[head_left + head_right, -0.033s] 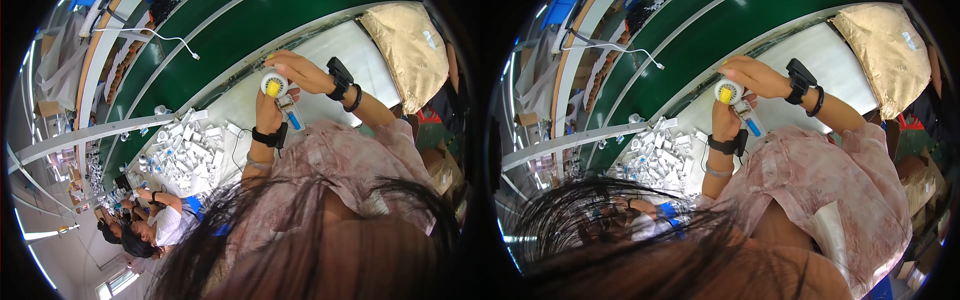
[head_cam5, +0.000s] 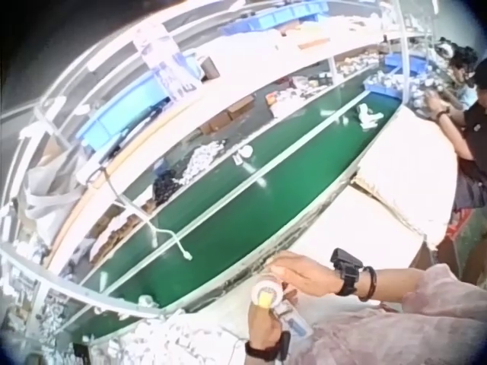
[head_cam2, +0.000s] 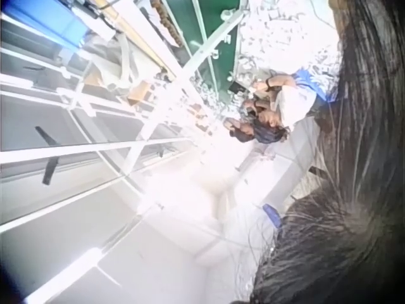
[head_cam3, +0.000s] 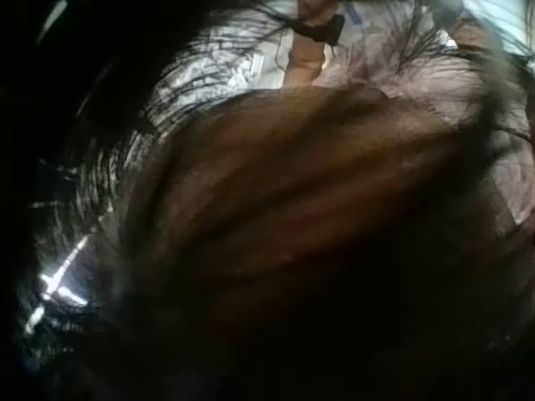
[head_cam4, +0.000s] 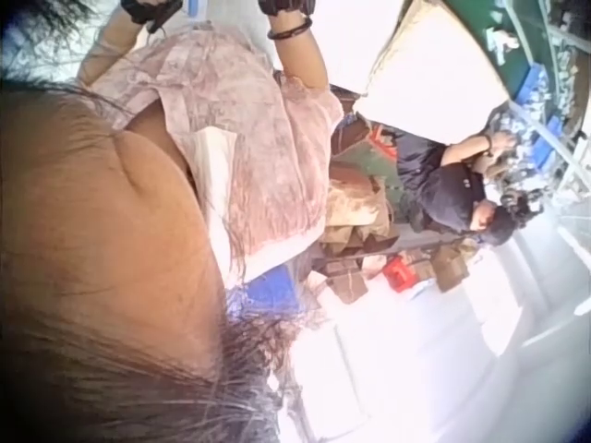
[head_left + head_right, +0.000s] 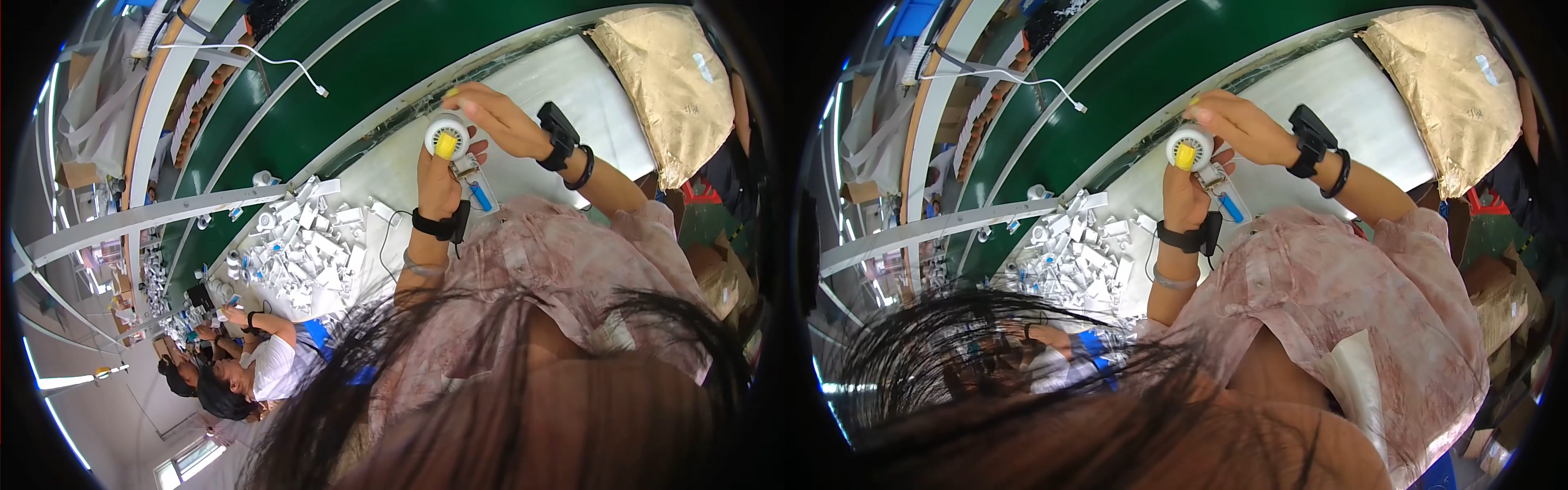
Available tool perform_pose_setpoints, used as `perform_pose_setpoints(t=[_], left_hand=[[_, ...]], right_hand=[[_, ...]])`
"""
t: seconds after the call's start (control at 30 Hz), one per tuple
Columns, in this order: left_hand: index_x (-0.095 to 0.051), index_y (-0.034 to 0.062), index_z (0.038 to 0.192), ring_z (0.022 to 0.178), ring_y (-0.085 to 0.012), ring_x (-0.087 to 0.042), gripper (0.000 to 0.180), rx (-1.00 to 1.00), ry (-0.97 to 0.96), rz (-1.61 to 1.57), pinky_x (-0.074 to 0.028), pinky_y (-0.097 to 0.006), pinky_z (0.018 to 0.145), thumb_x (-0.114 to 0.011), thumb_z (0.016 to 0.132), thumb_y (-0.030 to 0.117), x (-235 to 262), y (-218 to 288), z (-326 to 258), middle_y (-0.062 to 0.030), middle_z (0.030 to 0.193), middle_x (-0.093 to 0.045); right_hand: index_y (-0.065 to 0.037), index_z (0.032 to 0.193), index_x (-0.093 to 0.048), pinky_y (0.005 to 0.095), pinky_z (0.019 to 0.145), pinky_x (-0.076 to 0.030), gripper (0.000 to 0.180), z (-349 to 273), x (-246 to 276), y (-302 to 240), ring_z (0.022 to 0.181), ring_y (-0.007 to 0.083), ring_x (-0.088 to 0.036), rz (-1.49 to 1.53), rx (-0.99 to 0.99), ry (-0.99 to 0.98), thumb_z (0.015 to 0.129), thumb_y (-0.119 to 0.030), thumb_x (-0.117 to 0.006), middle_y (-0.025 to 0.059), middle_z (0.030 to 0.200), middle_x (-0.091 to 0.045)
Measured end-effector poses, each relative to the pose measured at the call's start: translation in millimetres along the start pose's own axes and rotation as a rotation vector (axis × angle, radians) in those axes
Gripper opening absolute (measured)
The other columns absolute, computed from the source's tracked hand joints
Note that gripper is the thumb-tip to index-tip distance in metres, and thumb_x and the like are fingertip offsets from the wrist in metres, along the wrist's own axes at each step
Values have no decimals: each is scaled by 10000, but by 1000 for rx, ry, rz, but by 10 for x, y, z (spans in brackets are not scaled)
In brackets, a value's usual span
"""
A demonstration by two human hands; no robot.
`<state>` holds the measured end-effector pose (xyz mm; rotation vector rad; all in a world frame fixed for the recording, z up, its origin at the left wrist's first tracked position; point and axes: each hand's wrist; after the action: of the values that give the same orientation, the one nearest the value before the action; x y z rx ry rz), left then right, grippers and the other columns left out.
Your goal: Assembling small electronic components on a production line.
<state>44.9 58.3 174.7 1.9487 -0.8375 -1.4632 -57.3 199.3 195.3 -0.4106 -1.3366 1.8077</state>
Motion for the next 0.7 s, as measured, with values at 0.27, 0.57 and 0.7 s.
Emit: perform_pose_setpoints(t=[0.27, 0.57, 0.7], left_hand=[[-431, 36, 1243, 1077, -345, -622, 390, -262, 177, -92, -543, -397, 869, -609, 928, 183, 62, -34, -32, -189, 1171, -600], [-414, 22, 1225, 1072, -332, -617, 404, -454, 246, 3, -506, -384, 891, -632, 911, 152, -10, -89, -37, -161, 1150, -594], [-404, 19, 1233, 1063, -326, -619, 419, -470, 295, -11, -507, -386, 890, -636, 908, 147, -62, -95, -37, -162, 1154, -591]], right_hand=[[32, 1196, -566, 329, 1007, -371, 366, -564, -153, 12, 1163, 233, -501, 15, -136, 24, 1037, -214, -346, 149, 1235, -540], [10, 1205, -576, 330, 924, -445, 352, -587, -348, -91, 1052, 214, -556, 310, -340, -41, 946, -229, -582, 125, 1173, -563], [-43, 1249, -580, 330, 951, -435, 366, -606, -414, -72, 1142, 229, -538, 134, -272, -29, 890, -93, -627, 109, 1260, -551]])
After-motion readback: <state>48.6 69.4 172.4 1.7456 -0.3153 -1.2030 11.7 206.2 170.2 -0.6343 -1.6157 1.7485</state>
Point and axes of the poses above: each hand's wrist, its own z-axis towards the middle knuckle, its own x-axis out of the back of the hand, y = z × x
